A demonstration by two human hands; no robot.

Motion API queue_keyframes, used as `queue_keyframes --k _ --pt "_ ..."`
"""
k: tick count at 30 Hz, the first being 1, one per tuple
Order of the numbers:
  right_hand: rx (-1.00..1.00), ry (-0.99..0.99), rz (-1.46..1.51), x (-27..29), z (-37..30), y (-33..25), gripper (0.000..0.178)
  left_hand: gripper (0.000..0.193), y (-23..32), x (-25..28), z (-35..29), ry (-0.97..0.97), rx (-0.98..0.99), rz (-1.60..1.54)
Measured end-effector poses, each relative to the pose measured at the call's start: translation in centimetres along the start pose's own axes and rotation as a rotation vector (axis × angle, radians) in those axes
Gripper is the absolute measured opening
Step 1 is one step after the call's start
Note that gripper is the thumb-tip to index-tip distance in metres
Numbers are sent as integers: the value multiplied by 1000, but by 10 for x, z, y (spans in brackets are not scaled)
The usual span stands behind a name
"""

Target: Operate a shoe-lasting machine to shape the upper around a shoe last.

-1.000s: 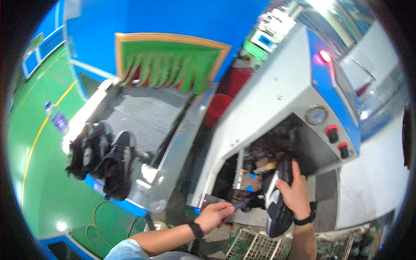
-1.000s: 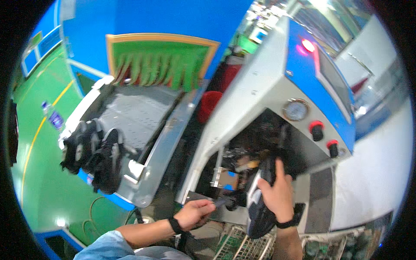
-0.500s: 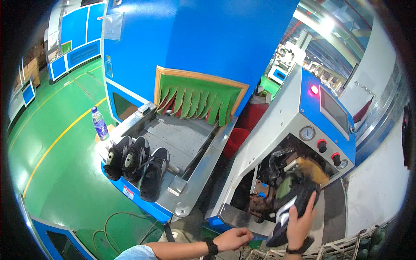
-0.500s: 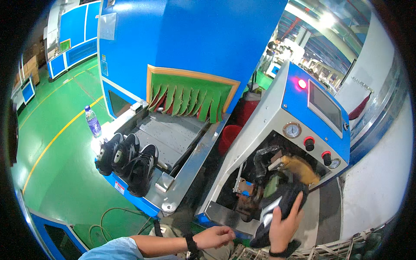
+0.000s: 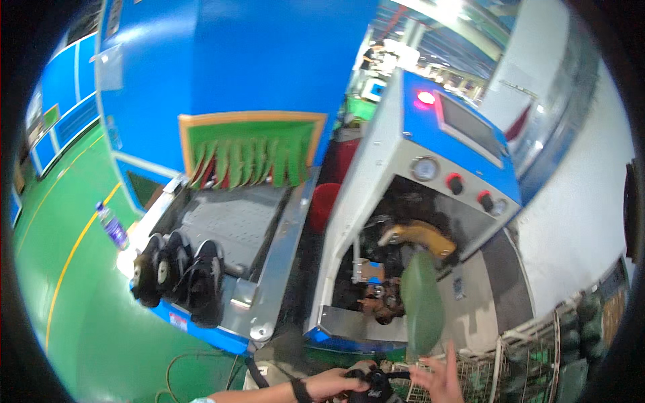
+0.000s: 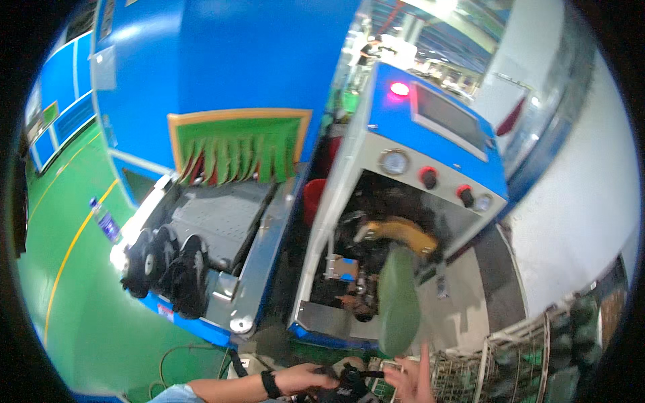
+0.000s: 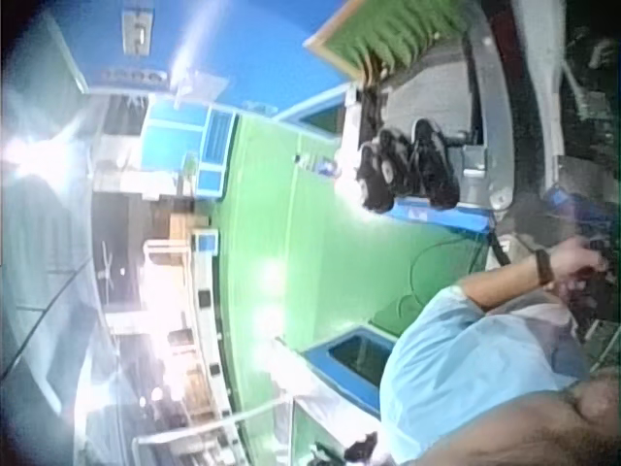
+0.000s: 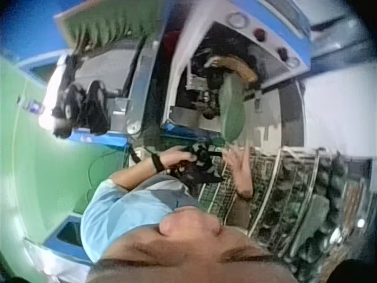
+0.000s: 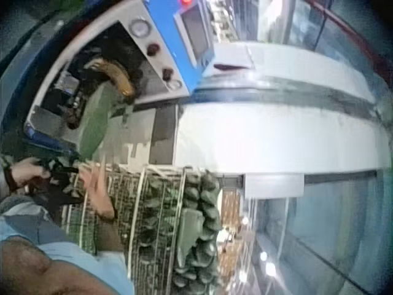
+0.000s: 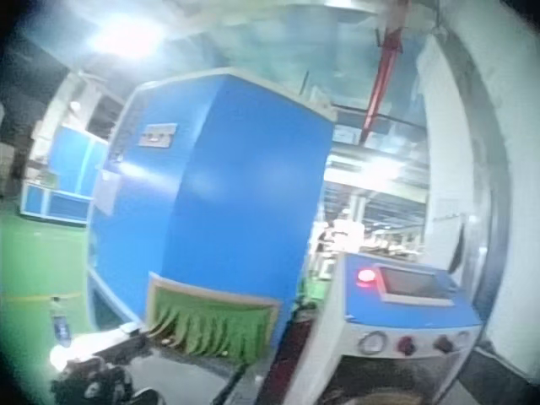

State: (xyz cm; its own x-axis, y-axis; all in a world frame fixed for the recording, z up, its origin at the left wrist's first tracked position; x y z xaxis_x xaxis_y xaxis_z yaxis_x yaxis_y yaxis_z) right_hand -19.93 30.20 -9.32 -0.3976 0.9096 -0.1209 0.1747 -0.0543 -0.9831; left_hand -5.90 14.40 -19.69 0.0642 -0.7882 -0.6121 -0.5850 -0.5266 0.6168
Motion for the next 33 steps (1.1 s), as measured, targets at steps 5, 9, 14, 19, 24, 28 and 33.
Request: queue_keyframes --k 5,9,14,19,24,28,33 --pt "-127 -269 505 -109 92 -18 49 60 31 -6 -54 283 23 588" --pt "120 -281 576 -128 68 -53 37 46 -12 11 -38 140 -3 392" --pt "620 5 -128 5 -41 -83 85 34 -49 46 -25 297 175 126" --pt "350 564 -713 127 -227 -92 77 34 -31 39 -5 241 159 459" --pt "288 1292 -1007 155 -410 -124 75 33 -20 -11 -10 154 301 409" --pt "23 1323 -1098 228 -463 -126 72 32 -49 26 30 263 256 896" --pt "-258 1039 -1152 361 -460 -91 73 41 -24 -20 17 255 -181 1372"
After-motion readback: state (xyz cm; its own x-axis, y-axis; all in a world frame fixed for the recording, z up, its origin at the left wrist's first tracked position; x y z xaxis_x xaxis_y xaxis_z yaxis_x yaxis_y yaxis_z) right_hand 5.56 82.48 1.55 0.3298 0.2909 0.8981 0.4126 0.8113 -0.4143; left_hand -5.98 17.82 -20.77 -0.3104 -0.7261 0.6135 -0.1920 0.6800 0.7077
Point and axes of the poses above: each hand's wrist, its own z-axis towards the middle knuckle, its own x-axis out of the back of the hand, y = z × x, the point moved 10 cm from there along z, towards the middle knuckle, and after that the axes turned 15 degrees about x, right-handed, at the moved point
